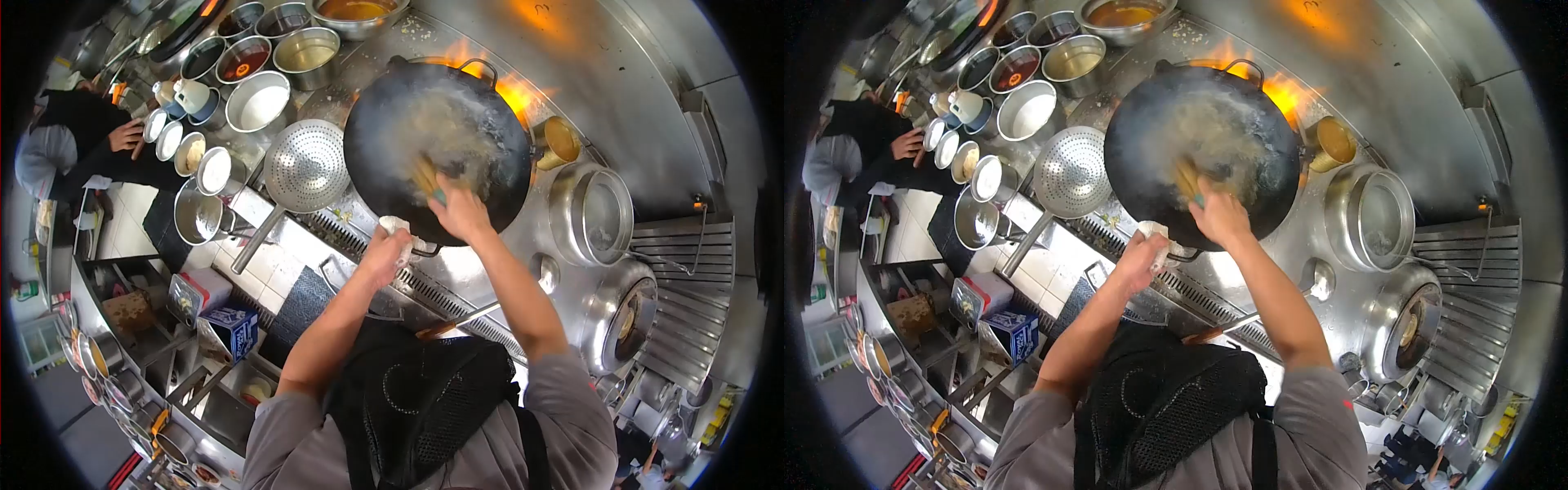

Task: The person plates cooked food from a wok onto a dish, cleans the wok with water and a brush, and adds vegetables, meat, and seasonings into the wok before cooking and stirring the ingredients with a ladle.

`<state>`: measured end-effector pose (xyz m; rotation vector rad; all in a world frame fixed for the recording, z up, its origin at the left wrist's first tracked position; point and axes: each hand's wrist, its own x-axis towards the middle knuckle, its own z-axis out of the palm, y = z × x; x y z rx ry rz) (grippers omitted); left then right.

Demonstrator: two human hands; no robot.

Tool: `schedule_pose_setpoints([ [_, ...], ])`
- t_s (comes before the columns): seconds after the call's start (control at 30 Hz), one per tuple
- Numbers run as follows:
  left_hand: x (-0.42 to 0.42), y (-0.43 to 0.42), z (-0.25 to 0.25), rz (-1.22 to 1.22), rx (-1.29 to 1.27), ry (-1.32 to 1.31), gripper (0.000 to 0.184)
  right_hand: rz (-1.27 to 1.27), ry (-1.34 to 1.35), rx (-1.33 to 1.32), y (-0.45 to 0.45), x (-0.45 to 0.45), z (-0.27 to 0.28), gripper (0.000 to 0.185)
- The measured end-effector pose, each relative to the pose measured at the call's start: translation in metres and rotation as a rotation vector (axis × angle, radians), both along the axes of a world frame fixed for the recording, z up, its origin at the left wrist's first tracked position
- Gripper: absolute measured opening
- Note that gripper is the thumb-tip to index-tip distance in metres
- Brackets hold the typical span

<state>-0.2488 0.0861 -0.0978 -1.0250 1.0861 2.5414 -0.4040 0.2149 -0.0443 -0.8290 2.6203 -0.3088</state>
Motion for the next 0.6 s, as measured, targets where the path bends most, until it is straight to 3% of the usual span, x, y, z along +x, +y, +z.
schedule_pose_setpoints([
  [0.1, 0.002, 0.003, 0.009, 0.024, -0.041, 0.026, 0.032, 0.077, 0.059, 0.27, 0.064, 0.007, 0.024, 0.063],
  [0.17, 0.003, -0.002, 0.007, -0.02, 0.005, -0.007, 0.03, 0.016, 0.181, 0.339, 0.107, -0.032, 0.008, 0.067],
  [0.23, 0.004, -0.009, 0.011, -0.066, 0.043, -0.017, 0.033, -0.098, 0.32, 0.252, 0.088, -0.072, 0.012, 0.067],
  [0.37, 0.002, -0.012, 0.03, -0.042, 0.067, -0.078, 0.038, -0.156, 0.171, -0.185, -0.001, -0.096, -0.041, 0.06],
  [0.43, 0.001, -0.012, 0.018, -0.1, 0.007, -0.098, 0.038, -0.413, -0.344, -0.335, -0.043, -0.056, -0.018, 0.065],
  [0.57, 0.004, -0.003, 0.018, -0.048, -0.018, 0.011, 0.035, -0.356, -0.549, -0.236, -0.031, -0.008, -0.011, 0.068],
  [0.6, 0.004, 0.0, 0.023, 0.009, -0.019, 0.024, 0.032, -0.132, -0.414, -0.271, -0.007, -0.001, -0.02, 0.068],
])
